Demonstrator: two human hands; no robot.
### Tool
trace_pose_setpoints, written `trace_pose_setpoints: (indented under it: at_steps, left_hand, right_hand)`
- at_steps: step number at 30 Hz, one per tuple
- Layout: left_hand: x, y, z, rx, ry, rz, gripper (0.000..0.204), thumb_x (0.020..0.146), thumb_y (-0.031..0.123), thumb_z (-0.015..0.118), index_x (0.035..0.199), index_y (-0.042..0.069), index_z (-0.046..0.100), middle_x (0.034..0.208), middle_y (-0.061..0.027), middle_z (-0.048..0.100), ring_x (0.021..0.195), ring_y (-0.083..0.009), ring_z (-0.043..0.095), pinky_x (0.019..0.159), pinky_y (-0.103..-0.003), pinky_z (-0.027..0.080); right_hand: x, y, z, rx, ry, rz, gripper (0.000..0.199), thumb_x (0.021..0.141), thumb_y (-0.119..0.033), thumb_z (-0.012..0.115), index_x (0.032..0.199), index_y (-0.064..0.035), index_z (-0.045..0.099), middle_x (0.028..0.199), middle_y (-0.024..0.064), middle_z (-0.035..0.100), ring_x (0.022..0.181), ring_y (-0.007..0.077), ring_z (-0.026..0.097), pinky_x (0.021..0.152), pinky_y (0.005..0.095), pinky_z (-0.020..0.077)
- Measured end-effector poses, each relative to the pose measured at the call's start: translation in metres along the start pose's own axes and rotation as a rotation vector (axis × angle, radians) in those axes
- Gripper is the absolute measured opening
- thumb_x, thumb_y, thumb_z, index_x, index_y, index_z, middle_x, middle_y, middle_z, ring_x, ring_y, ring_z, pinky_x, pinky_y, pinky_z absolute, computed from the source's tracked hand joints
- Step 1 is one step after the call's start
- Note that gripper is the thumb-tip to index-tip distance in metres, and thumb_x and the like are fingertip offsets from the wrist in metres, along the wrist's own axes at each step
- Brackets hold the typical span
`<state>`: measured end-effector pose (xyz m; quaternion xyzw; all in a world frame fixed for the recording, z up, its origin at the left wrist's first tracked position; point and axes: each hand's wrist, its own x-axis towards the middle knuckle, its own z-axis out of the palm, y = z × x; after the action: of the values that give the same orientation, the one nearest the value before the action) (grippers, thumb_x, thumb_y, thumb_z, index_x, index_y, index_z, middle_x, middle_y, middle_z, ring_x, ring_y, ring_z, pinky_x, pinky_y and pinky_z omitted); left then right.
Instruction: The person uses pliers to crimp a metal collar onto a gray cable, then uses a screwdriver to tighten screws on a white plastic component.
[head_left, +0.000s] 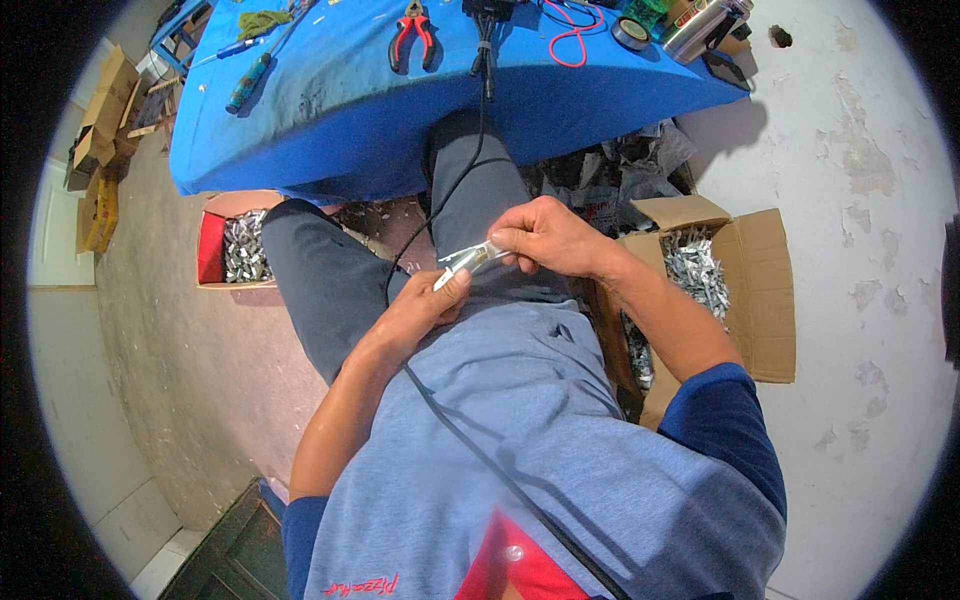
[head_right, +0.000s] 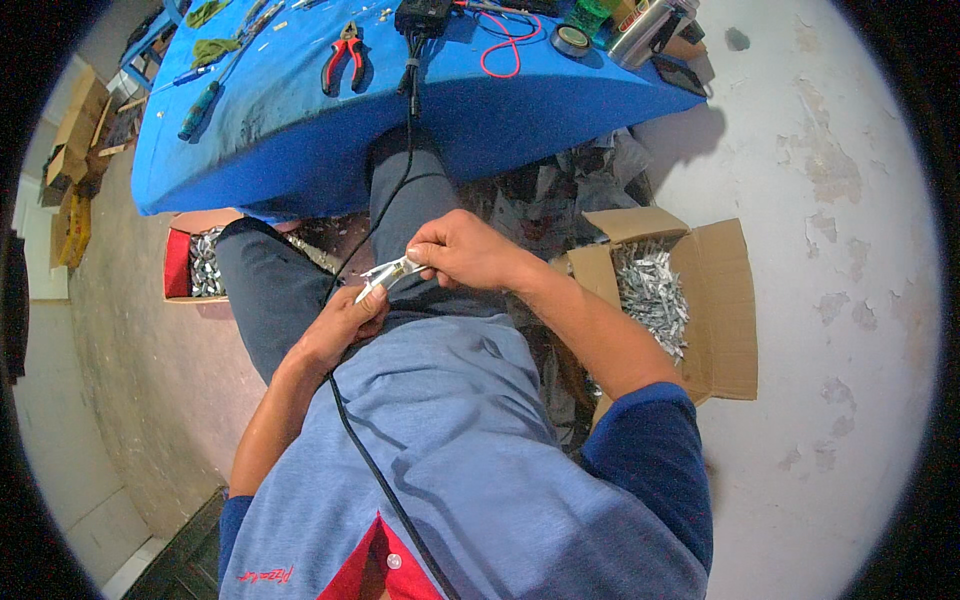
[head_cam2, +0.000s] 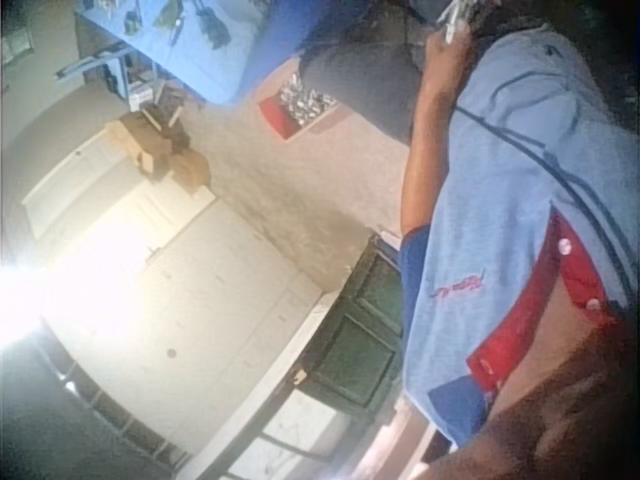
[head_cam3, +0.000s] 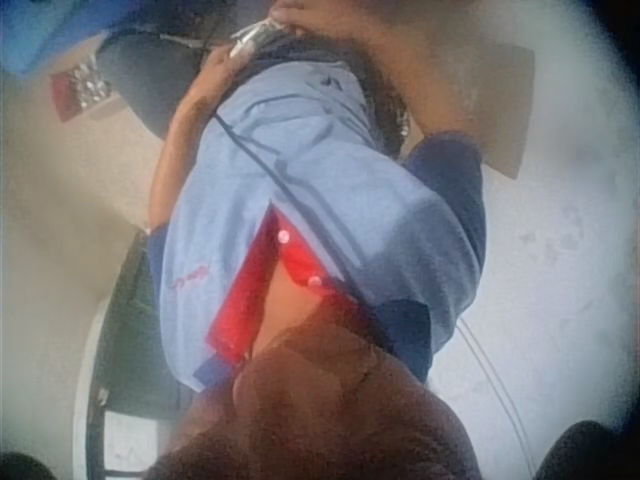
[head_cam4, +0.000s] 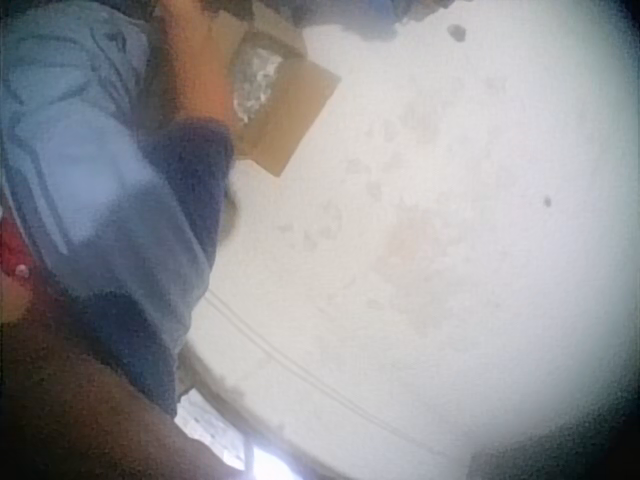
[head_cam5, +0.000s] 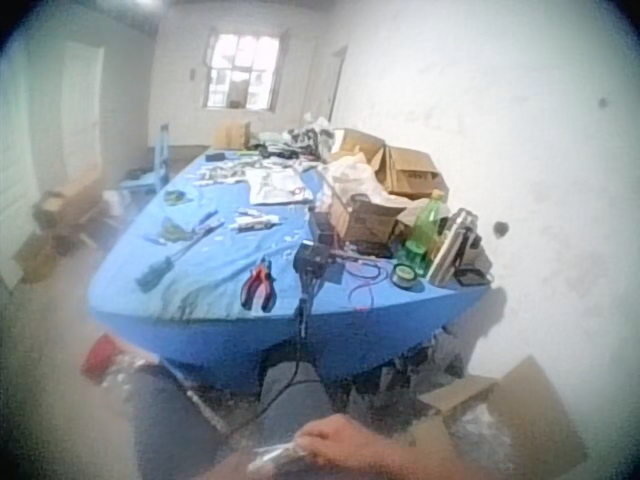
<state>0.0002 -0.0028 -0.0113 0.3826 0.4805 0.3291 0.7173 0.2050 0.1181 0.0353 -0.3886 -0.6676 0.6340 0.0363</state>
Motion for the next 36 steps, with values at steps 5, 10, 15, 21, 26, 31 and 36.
trace_pose_setpoints:
  at_steps: [5, 10, 15, 21, 26, 31, 36]
  left_hand:
    - [0.001, -0.001, -0.002, -0.089, 0.002, 0.008, 0.048, 0.094, 0.057, 0.051, 0.074, 0.013, 0.046, 0.063, 0.0068, 0.034, 0.053, -0.0050, 0.027, 0.046, -0.023, 0.018]
    - [0.000, 0.000, -0.006, -0.298, -0.010, -0.007, 0.053, 0.095, 0.061, 0.044, 0.072, 0.013, 0.044, 0.060, 0.0064, 0.033, 0.049, -0.0056, 0.024, 0.043, -0.023, 0.016]
    - [-0.001, -0.005, -0.009, -0.348, -0.046, 0.014, 0.054, 0.095, 0.064, 0.039, 0.076, 0.014, 0.045, 0.061, 0.0060, 0.035, 0.048, -0.0055, 0.025, 0.043, -0.022, 0.017]
    - [0.001, -0.007, -0.008, -0.374, -0.027, -0.004, 0.052, 0.096, 0.065, 0.034, 0.083, 0.015, 0.046, 0.067, 0.0060, 0.037, 0.050, -0.0052, 0.026, 0.043, -0.021, 0.017]
    - [0.004, -0.013, -0.013, -0.378, -0.066, -0.016, 0.053, 0.095, 0.066, 0.033, 0.084, 0.016, 0.046, 0.068, 0.0063, 0.037, 0.051, -0.0048, 0.027, 0.043, -0.021, 0.017]
    - [0.001, -0.002, -0.005, -0.390, 0.002, -0.015, 0.056, 0.095, 0.066, 0.035, 0.075, 0.015, 0.046, 0.061, 0.0065, 0.035, 0.050, -0.0048, 0.027, 0.043, -0.022, 0.017]
    - [0.002, -0.005, -0.008, -0.519, -0.050, -0.055, 0.055, 0.094, 0.067, 0.036, 0.076, 0.016, 0.043, 0.063, 0.0063, 0.034, 0.049, -0.0052, 0.027, 0.043, -0.022, 0.018]
  right_hand:
    - [0.005, -0.001, 0.005, 0.238, 0.075, -0.060, 0.029, 0.094, -0.024, 0.062, 0.110, 0.0000, 0.061, 0.088, 0.0042, 0.065, 0.071, 0.0079, 0.061, 0.060, 0.0215, 0.0515]
    - [0.018, 0.016, 0.028, 0.618, 0.094, -0.042, 0.041, 0.088, -0.028, 0.070, 0.116, -0.0010, 0.057, 0.102, 0.0074, 0.064, 0.083, 0.0129, 0.065, 0.065, 0.0247, 0.0566]
    - [0.021, 0.015, 0.076, 0.549, 0.147, -0.075, 0.029, 0.093, -0.023, 0.064, 0.109, 0.0002, 0.060, 0.093, 0.0048, 0.067, 0.080, 0.0100, 0.062, 0.066, 0.0224, 0.0489]
    - [0.030, 0.020, 0.091, 0.520, 0.261, -0.237, 0.022, 0.096, -0.015, 0.058, 0.108, 0.0030, 0.059, 0.095, 0.0066, 0.067, 0.079, 0.0083, 0.061, 0.069, 0.0234, 0.0497]
    - [0.025, 0.003, 0.088, 0.394, 0.273, -0.242, 0.021, 0.097, -0.011, 0.055, 0.109, 0.0049, 0.058, 0.097, 0.0087, 0.067, 0.085, 0.0109, 0.061, 0.074, 0.0255, 0.0512]
    - [0.027, 0.007, 0.084, 0.347, 0.249, -0.278, 0.021, 0.097, -0.010, 0.054, 0.110, 0.0055, 0.057, 0.097, 0.0091, 0.066, 0.085, 0.0118, 0.062, 0.075, 0.0270, 0.0516]
    - [0.032, 0.018, 0.085, 0.431, 0.283, -0.316, 0.024, 0.096, -0.013, 0.055, 0.111, 0.0046, 0.056, 0.097, 0.0076, 0.065, 0.087, 0.0116, 0.061, 0.075, 0.0268, 0.0513]
